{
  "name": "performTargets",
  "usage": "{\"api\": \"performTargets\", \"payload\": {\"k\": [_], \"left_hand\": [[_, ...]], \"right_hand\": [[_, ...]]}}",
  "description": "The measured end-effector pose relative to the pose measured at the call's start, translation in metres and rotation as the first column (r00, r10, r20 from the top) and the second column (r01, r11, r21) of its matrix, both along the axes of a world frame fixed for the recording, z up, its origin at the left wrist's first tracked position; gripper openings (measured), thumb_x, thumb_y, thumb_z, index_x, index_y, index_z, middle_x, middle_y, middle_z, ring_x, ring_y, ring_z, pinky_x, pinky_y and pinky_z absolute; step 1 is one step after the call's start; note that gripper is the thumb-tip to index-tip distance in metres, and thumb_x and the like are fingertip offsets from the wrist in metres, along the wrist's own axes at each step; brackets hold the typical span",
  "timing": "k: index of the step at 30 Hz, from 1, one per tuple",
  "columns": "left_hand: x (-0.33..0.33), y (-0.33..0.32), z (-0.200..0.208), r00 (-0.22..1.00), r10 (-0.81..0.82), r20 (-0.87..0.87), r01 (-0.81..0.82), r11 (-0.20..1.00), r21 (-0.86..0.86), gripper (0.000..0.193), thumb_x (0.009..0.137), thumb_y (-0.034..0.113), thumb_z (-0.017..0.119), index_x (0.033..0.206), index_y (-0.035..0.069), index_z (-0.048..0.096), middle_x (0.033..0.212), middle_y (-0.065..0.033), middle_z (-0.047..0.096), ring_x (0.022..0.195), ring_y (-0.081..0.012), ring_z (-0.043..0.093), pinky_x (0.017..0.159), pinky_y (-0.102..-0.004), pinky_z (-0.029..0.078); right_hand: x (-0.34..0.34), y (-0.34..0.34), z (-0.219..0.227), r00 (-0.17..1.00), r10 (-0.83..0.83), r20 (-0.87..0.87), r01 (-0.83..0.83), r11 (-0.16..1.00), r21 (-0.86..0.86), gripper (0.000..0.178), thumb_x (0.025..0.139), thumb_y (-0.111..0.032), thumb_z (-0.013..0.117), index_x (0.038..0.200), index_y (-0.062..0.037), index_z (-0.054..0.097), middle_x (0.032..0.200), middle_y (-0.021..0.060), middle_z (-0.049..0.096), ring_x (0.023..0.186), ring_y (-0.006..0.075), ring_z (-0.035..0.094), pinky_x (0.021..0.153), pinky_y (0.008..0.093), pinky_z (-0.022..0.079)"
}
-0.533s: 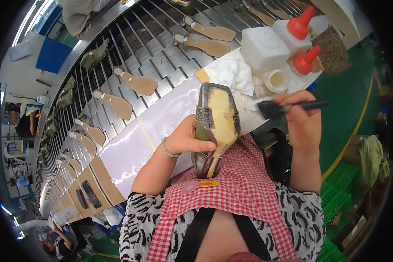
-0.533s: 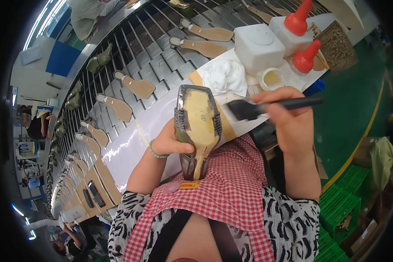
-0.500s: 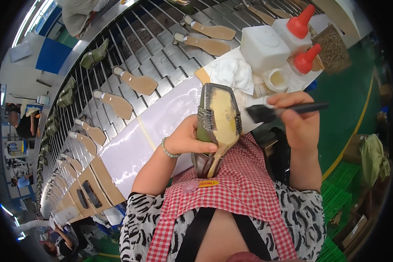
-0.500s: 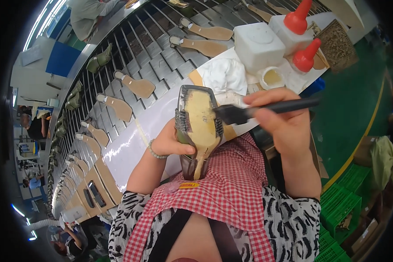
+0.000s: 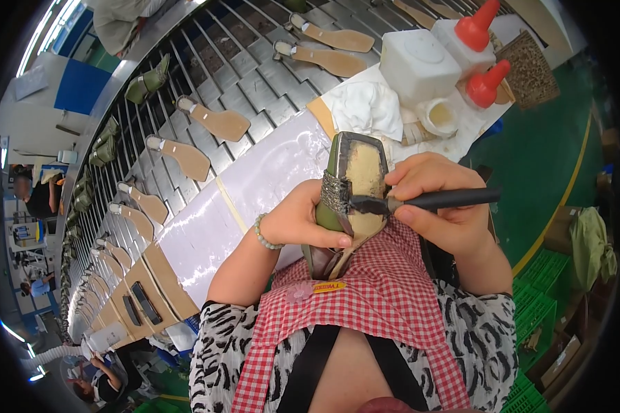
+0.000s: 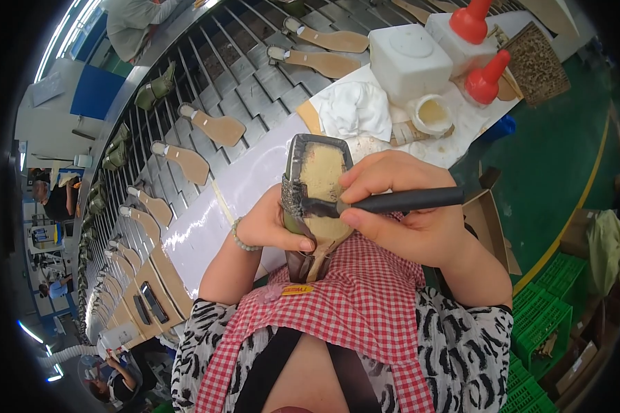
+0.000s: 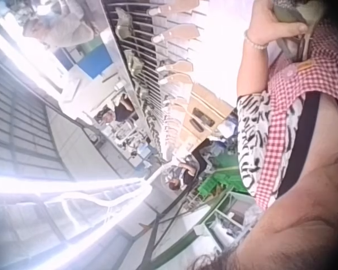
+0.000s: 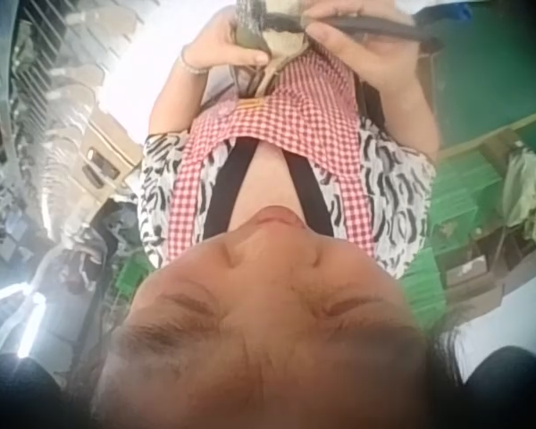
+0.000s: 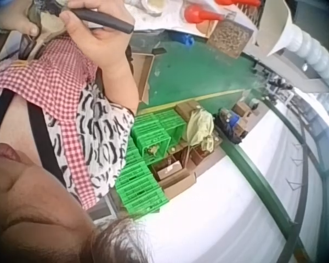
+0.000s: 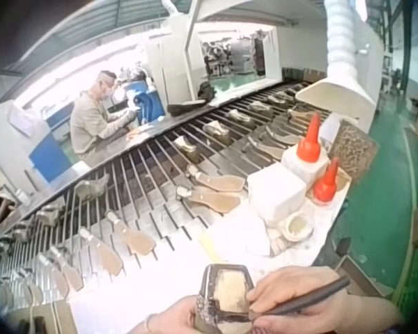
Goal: Applying adhesive/glue to the bottom and edge surfaces of shoe components on a factory assembly line.
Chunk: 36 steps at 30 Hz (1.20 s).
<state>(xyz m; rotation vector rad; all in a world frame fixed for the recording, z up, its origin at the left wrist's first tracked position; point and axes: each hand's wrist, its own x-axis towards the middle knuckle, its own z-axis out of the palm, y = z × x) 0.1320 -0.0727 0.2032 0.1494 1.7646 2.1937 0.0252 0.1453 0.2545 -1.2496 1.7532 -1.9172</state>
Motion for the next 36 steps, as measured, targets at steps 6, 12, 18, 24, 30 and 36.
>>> {"api": "performTargets", "payload": {"k": [6,12,18,24,30,36], "left_hand": [[0.001,0.001,-0.004,1.000,-0.005,-0.006,0.005,1.000,-0.001,0.056,0.066,0.020,0.081,0.112,-0.002,0.059,0.105,-0.0061,0.063,0.095,-0.0128,0.057,0.086,-0.0274,0.046],[0.001,0.000,-0.004,0.999,-0.031,0.020,0.031,1.000,-0.002,0.056,0.066,0.021,0.081,0.112,-0.002,0.059,0.104,-0.0059,0.063,0.095,-0.0123,0.056,0.085,-0.0270,0.045],[0.002,0.004,-0.007,0.998,0.010,0.060,-0.013,0.998,0.054,0.058,0.065,0.020,0.082,0.113,-0.002,0.058,0.106,-0.0062,0.062,0.097,-0.0128,0.056,0.086,-0.0277,0.045],[0.018,-0.005,-0.020,0.997,0.023,0.076,-0.033,0.990,0.134,0.063,0.067,0.018,0.081,0.120,-0.002,0.053,0.115,-0.0072,0.059,0.105,-0.0145,0.054,0.091,-0.0297,0.043],[0.036,-0.008,-0.041,0.960,0.219,0.172,-0.246,0.957,0.151,0.063,0.069,0.020,0.081,0.121,-0.001,0.053,0.116,-0.0070,0.059,0.105,-0.0158,0.055,0.091,-0.0308,0.044],[0.044,-0.022,-0.043,0.903,0.400,0.155,-0.421,0.894,0.150,0.070,0.068,0.032,0.082,0.120,-0.004,0.052,0.113,-0.0078,0.061,0.101,-0.0177,0.059,0.089,-0.0312,0.046]], "right_hand": [[-0.006,0.005,0.002,0.996,0.083,0.044,-0.084,0.996,0.014,0.017,0.068,0.002,0.073,0.084,0.0015,0.065,0.086,0.0150,0.065,0.083,0.0224,0.063,0.073,0.0299,0.048],[-0.006,-0.001,0.003,0.999,-0.001,-0.033,0.000,1.000,-0.007,0.016,0.068,0.001,0.073,0.082,0.0006,0.065,0.085,0.0142,0.065,0.083,0.0235,0.063,0.073,0.0309,0.048],[-0.012,0.009,0.005,0.983,0.121,-0.136,-0.111,0.990,0.084,0.015,0.068,-0.001,0.074,0.080,-0.0006,0.065,0.085,0.0140,0.065,0.084,0.0242,0.063,0.074,0.0309,0.047],[-0.033,0.043,0.003,0.944,-0.302,0.131,0.284,0.948,0.143,0.020,0.073,-0.005,0.074,0.089,0.0018,0.064,0.088,0.0085,0.064,0.083,0.0131,0.059,0.074,0.0264,0.046],[-0.087,0.068,-0.042,0.799,-0.513,-0.315,0.598,0.621,0.507,0.020,0.076,-0.013,0.072,0.089,-0.0020,0.062,0.078,0.0043,0.063,0.067,0.0100,0.053,0.061,0.0247,0.040],[-0.103,0.055,-0.050,0.818,-0.440,-0.369,0.567,0.517,0.641,0.021,0.073,-0.013,0.072,0.089,-0.0028,0.063,0.078,0.0060,0.064,0.066,0.0129,0.055,0.060,0.0265,0.042]]}}
